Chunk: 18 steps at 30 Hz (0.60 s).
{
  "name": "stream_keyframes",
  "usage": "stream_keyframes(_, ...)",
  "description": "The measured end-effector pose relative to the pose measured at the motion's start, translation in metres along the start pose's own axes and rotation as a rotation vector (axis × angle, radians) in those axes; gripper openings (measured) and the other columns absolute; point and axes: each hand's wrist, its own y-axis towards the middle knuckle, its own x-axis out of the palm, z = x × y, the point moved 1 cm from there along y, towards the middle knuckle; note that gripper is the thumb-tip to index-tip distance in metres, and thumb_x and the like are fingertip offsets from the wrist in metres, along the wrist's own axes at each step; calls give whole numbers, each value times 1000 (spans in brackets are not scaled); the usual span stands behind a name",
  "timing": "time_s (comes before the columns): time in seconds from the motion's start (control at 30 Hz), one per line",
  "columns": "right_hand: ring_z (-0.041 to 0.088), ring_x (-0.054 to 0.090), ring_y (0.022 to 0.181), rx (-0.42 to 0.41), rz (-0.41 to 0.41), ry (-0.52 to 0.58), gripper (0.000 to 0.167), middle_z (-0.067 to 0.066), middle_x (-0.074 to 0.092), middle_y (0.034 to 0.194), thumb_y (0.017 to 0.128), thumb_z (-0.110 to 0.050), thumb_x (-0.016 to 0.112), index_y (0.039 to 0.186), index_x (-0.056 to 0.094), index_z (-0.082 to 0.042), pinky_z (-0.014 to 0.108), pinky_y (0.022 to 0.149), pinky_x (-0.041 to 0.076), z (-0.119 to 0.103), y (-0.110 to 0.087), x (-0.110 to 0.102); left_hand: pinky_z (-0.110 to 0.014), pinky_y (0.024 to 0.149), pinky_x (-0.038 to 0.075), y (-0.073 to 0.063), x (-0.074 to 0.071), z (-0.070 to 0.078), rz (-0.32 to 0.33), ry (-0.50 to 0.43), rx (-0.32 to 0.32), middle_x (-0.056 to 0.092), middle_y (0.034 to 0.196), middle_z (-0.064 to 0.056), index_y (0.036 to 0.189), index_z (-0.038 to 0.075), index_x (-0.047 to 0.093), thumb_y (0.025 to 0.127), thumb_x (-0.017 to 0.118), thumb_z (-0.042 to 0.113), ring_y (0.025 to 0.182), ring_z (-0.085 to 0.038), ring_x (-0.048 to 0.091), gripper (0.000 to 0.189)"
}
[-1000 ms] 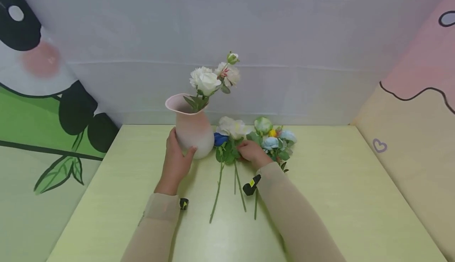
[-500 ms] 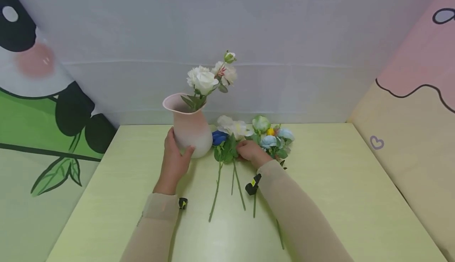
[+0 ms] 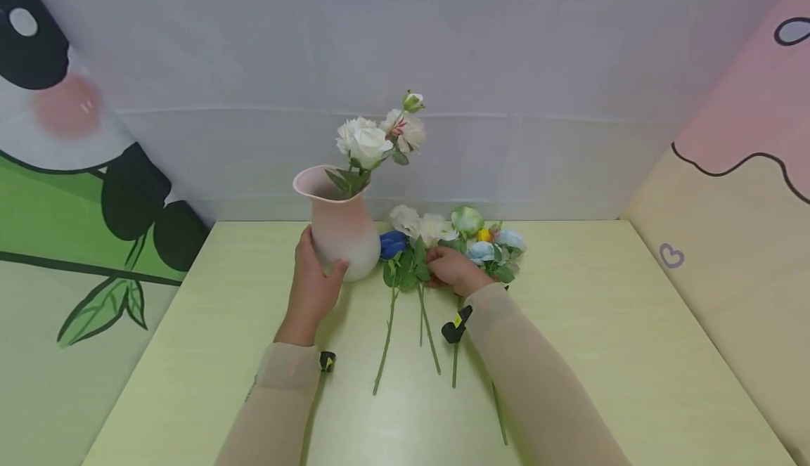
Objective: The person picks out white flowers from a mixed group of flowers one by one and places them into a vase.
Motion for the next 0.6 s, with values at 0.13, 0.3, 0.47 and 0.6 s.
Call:
stream_keyframes(0.13,19,40,72,6,-3,7,29,13,44,109,106,-2,39,130,54,0,36,81,56,-1,0,0,-61,117,28,0,0,0,3,1,0,23,163,-24,165,8,8,99,71,20,148,-42,29,92)
stream_keyframes(0.3,19,41,75,-1,14,26,25,11,42,102,108,-5,39,125,57,0,37,85,56,-3,-2,0,-61,116,28,1,-1,0,12,2,0,24,162,-24,165,8,8,99,71,20,147,-42,30,92)
stream_keyframes(0.47,20,52,84,-5,61,37,31,16,49,123,107,-7,44,134,57,2,37,83,57,-3,-5,2,-61,116,27,0,-2,1,6,-12,-1,22,163,-25,165,8,7,99,70,20,148,-44,29,92)
stream_keyframes(0.6,24,58,92,-5,102,52,34,21,49,137,105,-5,47,138,55,3,37,81,58,1,-7,3,-62,117,27,0,-2,0,-8,-9,-14,21,164,-25,165,8,7,100,70,21,148,-44,28,92)
